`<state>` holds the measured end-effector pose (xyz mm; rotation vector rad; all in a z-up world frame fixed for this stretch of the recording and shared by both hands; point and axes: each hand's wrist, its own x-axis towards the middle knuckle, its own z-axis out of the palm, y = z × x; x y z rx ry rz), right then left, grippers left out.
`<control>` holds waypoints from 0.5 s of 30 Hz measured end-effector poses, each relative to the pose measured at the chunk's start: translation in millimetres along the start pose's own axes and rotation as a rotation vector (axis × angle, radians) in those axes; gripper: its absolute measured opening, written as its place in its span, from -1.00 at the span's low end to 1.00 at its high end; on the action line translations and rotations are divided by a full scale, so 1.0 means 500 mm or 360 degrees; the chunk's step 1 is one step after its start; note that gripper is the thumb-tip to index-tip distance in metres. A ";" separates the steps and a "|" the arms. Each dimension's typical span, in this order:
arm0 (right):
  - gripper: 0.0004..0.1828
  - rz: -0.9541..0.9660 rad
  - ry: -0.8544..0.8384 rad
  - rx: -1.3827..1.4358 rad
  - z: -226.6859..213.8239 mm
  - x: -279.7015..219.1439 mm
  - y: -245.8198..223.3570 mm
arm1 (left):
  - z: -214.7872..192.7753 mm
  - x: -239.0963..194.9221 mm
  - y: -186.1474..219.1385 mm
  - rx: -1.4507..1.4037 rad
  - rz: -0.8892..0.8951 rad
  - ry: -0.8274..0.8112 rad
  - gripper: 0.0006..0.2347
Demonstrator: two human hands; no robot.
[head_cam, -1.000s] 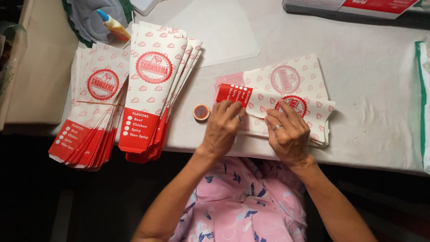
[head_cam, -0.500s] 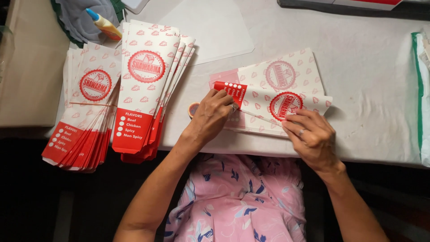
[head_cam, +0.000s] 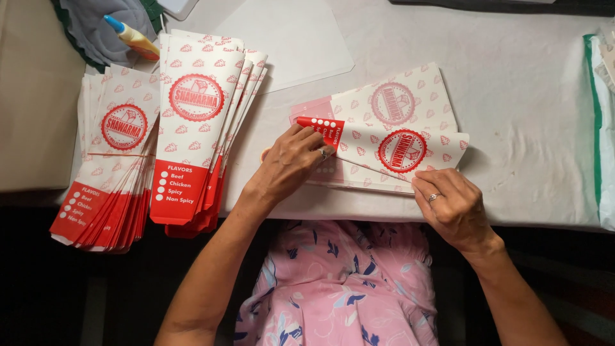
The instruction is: Folding paper food packaging and applying labels to secure the folds.
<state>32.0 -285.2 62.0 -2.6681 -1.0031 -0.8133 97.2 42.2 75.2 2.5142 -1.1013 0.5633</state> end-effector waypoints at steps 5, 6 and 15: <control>-0.95 -0.0104 0.0015 -0.0024 0.012 -0.002 0.008 | 0.024 -0.005 0.007 0.0171 0.0073 0.0013 -0.96; -0.94 -0.0129 0.0020 -0.0036 0.016 -0.008 0.010 | 0.034 -0.011 0.006 0.0216 0.0099 0.0008 -0.97; -0.97 -0.0161 0.0012 -0.0020 -0.010 0.021 -0.001 | 0.061 -0.008 0.029 0.0210 0.0184 0.0183 -0.96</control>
